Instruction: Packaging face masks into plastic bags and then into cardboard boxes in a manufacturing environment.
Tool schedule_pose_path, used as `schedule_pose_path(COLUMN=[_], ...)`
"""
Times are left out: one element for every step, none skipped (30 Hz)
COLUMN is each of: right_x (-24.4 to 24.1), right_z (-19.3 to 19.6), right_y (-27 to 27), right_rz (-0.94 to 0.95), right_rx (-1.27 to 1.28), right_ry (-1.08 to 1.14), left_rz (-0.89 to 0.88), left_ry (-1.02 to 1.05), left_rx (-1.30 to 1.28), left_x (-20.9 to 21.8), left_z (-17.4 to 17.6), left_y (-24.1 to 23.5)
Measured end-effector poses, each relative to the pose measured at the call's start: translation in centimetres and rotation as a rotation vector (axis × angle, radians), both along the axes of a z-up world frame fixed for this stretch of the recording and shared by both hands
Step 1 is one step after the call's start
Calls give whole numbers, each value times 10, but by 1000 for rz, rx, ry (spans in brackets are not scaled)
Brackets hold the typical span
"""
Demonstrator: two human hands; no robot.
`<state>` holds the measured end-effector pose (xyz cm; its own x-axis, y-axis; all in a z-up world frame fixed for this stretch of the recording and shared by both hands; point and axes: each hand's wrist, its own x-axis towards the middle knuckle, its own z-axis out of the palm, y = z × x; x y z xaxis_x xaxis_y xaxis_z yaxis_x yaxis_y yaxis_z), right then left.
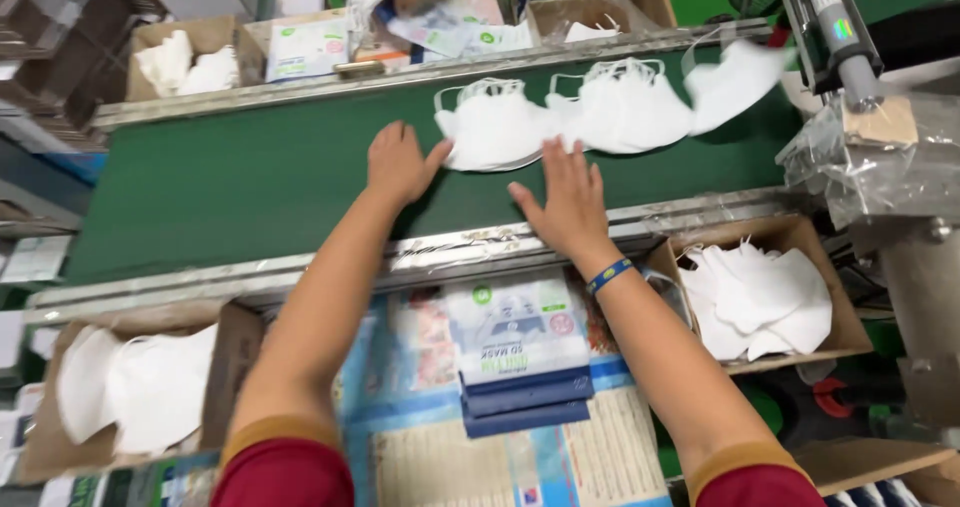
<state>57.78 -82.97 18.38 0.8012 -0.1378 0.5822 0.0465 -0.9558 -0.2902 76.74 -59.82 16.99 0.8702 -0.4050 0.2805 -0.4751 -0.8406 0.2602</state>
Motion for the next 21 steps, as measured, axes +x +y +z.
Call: schedule_pose_path(right_x=[3,2,1,2,0,-1,-3,-2,-4,-8,-14,-20,-32,-45,-58,-87,-114,-146,-166,-186,-206], right_z=[4,8,13,9,6,6,4,6,8,8,8,8,12,14,14,29,42,54,45,38,31], right_y=[1,3,5,3,0,0,-2,-1,2,-1,-3,-7,-4,1,6,22,37,52,63,73,83], right_rz=[-7,14,33,26,59,99,98,129,159,176,180,179,190,326,451,457,749,1036,1030,1119,1200], right_rx=[-6,18,44,47,47,49,53,95,137,140,222,303,306,831,1358,1366,1473,1565,1579,1318,1047], right_ry=[7,141,275,286,285,277,283,239,195,191,95,0,-3,-18,-33,-18,156,353,384,537,673], left_rz=[-7,44,95,89,30,-22,-21,-34,-48,-33,-83,-139,-131,-253,-375,-358,-384,-400,-375,-381,-387], left_ry=[7,137,266,278,293,301,307,319,329,319,416,514,505,481,458,460,375,306,325,257,192], left_rx=[-6,-23,-38,-35,-198,-361,-357,-504,-651,-648,-838,-1029,-1028,-986,-940,-940,-810,-687,-695,-553,-409], left_x=[-1,-4,-10,-1,5,10,11,13,13,-12,-39,-66,-104,-143,-181,-220,-258,-299,-325,-350,-375], left_z=[19,37,57,44,31,23,8,-1,-10,9,29,47,66,84,101,112,123,129,122,115,109], left_y=[-24,-46,-67,-76,-84,-89,-86,-77,-67,-43,-20,0,22,45,68,82,95,108,118,127,136])
